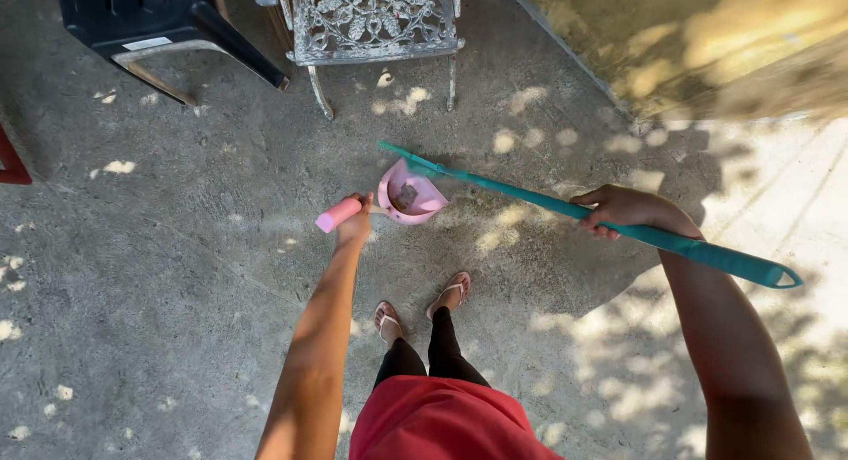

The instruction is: Sweeping and raking leaves into a pink dustpan in an outdoor garden area.

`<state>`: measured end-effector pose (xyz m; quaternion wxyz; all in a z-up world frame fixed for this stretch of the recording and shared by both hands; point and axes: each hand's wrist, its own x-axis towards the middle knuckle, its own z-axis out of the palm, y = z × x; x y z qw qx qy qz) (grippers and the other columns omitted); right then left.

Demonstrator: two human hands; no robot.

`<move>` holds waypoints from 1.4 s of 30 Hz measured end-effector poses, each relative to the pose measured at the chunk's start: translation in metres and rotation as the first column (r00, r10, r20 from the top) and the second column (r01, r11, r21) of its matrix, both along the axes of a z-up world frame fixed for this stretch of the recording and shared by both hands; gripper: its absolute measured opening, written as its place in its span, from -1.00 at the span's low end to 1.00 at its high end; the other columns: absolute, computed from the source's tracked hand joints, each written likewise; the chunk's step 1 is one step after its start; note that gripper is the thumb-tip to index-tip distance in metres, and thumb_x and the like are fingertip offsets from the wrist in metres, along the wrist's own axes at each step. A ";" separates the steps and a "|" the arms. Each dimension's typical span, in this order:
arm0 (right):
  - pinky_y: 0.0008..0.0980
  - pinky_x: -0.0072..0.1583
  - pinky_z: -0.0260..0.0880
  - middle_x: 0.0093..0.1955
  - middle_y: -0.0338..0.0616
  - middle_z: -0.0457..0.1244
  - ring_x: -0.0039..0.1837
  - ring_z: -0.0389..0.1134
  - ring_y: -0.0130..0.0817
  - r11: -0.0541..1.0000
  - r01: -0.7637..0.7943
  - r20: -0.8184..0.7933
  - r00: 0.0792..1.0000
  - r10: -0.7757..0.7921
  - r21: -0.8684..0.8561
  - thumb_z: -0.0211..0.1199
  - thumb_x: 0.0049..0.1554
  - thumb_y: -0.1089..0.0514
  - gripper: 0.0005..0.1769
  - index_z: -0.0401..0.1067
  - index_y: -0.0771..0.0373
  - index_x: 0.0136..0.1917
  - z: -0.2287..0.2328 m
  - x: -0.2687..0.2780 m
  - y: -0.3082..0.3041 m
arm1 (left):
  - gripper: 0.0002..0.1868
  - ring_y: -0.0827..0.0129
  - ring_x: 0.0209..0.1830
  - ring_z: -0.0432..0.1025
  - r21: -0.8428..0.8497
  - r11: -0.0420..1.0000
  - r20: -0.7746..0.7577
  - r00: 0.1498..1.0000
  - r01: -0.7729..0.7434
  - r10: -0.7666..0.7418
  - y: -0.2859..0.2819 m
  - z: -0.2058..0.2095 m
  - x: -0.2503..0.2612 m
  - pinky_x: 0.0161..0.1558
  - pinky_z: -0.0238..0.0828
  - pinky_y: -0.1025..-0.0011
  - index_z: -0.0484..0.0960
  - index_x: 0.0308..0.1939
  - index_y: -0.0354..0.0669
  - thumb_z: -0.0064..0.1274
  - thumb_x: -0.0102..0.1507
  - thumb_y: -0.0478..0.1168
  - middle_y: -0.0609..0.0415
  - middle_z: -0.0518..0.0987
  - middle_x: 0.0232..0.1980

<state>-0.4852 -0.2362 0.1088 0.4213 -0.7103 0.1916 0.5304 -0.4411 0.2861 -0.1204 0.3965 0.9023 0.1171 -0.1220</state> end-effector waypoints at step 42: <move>-0.34 -0.36 0.33 -0.30 -0.11 0.32 -0.40 0.26 -0.42 0.906 -0.414 0.147 0.894 0.424 -0.093 0.19 0.08 0.42 -0.17 0.13 0.16 0.59 0.027 0.092 0.369 | -0.63 0.21 -0.40 0.40 -0.140 0.897 0.244 0.863 -0.420 0.442 0.329 -0.019 -0.139 -0.29 0.29 0.19 0.55 -0.28 -0.20 0.03 0.39 0.04 0.03 0.52 -0.40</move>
